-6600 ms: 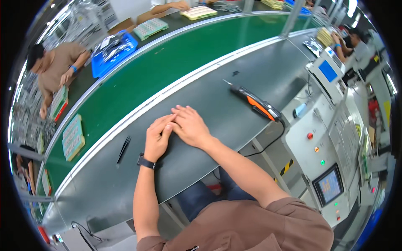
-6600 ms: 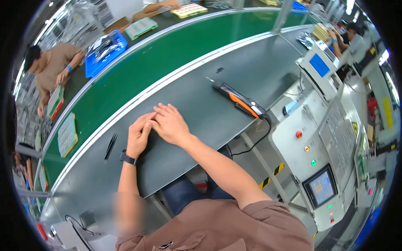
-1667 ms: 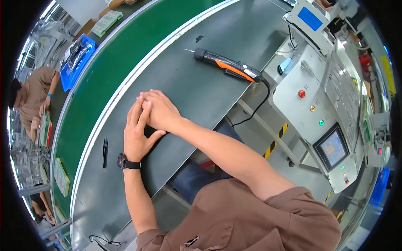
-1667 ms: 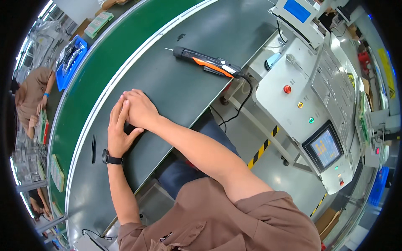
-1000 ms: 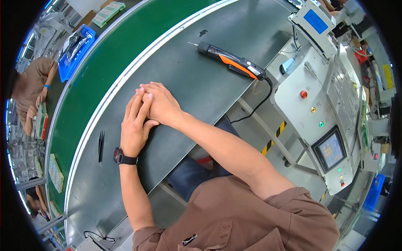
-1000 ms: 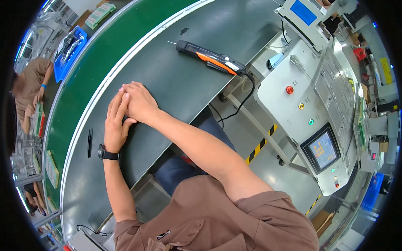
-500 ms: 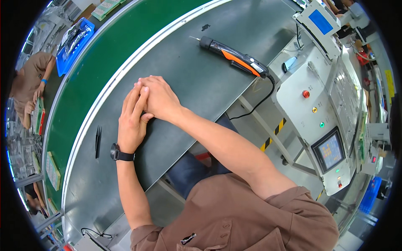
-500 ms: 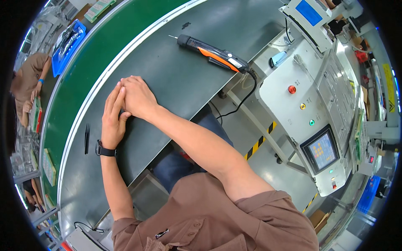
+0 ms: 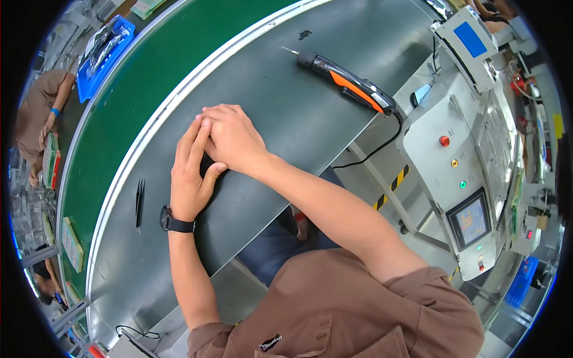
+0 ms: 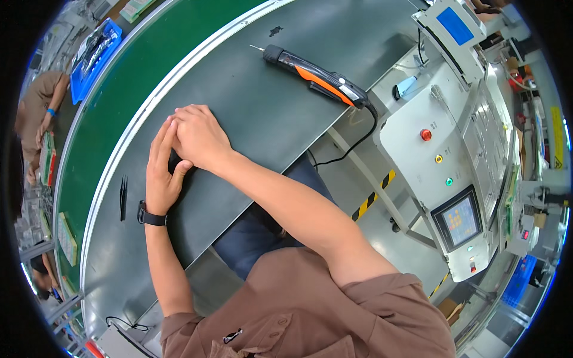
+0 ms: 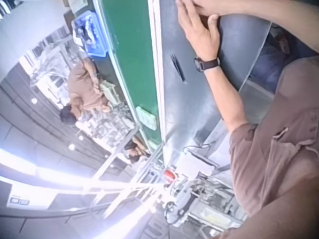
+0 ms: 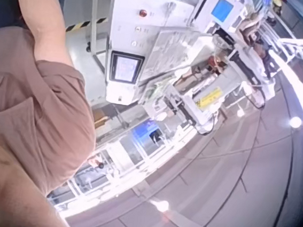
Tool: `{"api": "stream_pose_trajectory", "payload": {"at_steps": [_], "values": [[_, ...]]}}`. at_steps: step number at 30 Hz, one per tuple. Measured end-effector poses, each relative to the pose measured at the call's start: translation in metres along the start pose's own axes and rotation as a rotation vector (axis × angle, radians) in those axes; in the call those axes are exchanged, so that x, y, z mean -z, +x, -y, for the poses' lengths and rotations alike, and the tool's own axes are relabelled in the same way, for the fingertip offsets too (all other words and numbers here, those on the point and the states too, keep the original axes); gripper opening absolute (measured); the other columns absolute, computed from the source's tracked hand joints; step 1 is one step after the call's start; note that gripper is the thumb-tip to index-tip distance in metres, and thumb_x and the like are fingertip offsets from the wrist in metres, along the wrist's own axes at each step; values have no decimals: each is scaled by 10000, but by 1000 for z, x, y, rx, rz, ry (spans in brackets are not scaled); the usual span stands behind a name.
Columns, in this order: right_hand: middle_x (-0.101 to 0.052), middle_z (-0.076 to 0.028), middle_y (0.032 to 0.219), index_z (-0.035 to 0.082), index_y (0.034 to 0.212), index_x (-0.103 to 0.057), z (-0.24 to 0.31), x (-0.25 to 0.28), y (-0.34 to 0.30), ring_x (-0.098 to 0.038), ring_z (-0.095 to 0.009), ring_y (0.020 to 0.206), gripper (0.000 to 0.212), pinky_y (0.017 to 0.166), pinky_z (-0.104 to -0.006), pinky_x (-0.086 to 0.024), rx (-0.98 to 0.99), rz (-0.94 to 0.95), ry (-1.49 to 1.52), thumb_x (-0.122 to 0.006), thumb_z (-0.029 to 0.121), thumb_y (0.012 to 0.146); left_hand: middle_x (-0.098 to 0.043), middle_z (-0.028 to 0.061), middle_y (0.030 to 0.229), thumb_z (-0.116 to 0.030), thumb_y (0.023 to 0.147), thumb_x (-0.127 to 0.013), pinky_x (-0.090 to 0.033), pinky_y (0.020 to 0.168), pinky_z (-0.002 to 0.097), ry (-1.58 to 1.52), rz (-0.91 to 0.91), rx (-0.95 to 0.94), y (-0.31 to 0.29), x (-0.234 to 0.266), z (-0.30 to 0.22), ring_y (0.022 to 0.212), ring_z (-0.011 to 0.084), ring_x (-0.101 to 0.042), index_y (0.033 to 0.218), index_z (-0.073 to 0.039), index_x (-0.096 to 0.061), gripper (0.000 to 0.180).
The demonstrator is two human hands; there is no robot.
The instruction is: Placing and testing electronic panels in a machine on a factory assembly line.
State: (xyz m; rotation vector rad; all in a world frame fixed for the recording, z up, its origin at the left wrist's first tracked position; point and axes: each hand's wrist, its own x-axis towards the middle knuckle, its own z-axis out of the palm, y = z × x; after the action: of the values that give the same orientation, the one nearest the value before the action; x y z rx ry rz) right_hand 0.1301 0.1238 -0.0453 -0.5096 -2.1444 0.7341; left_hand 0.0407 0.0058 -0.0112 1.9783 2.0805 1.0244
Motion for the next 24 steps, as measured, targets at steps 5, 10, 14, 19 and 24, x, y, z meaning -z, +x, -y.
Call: {"api": "stream_pose_trajectory", "payload": {"at_steps": [5,10,14,19,24], "values": [[-699,-195,1083,-35,915,-698,-3,-3,0,-630,-337,1088,157,985,-442,-458,-11,1,-2,-632,80,832,-452,172,1486,-354,862,-716,-421,1064,440,-27,-4,-13,2,0,3,1300,368,-484,1449,-60,-473,700],[-695,-197,1097,-37,922,-695,-2,-2,0,-628,-344,1084,164,989,-442,-456,9,29,-1,-628,75,822,-474,172,1469,-373,900,-670,-398,1075,446,-48,-28,1,1,-3,9,1297,361,-487,1435,-55,-489,648],[-695,-198,1085,-38,919,-689,-1,5,0,-631,-347,1058,165,985,-444,-458,42,52,-2,-618,72,819,-502,167,1447,-341,1003,-538,-386,1079,438,-81,-61,5,4,-6,8,1301,355,-487,1414,-42,-509,510],[-703,-176,1046,-27,891,-681,-2,1,1,-637,-349,1026,139,963,-445,-465,21,-11,76,-620,87,839,-524,165,1428,-195,1033,-461,-397,1074,417,-138,-86,24,6,-7,8,1293,350,-499,1388,-34,-532,396],[-707,-168,975,-10,915,-686,-2,4,-2,-647,-343,1027,140,936,-441,-474,53,-24,68,-621,105,870,-575,179,1359,-81,988,-486,-423,1052,408,-154,-148,43,9,-6,14,1243,359,-544,1298,-10,-593,335]]}}
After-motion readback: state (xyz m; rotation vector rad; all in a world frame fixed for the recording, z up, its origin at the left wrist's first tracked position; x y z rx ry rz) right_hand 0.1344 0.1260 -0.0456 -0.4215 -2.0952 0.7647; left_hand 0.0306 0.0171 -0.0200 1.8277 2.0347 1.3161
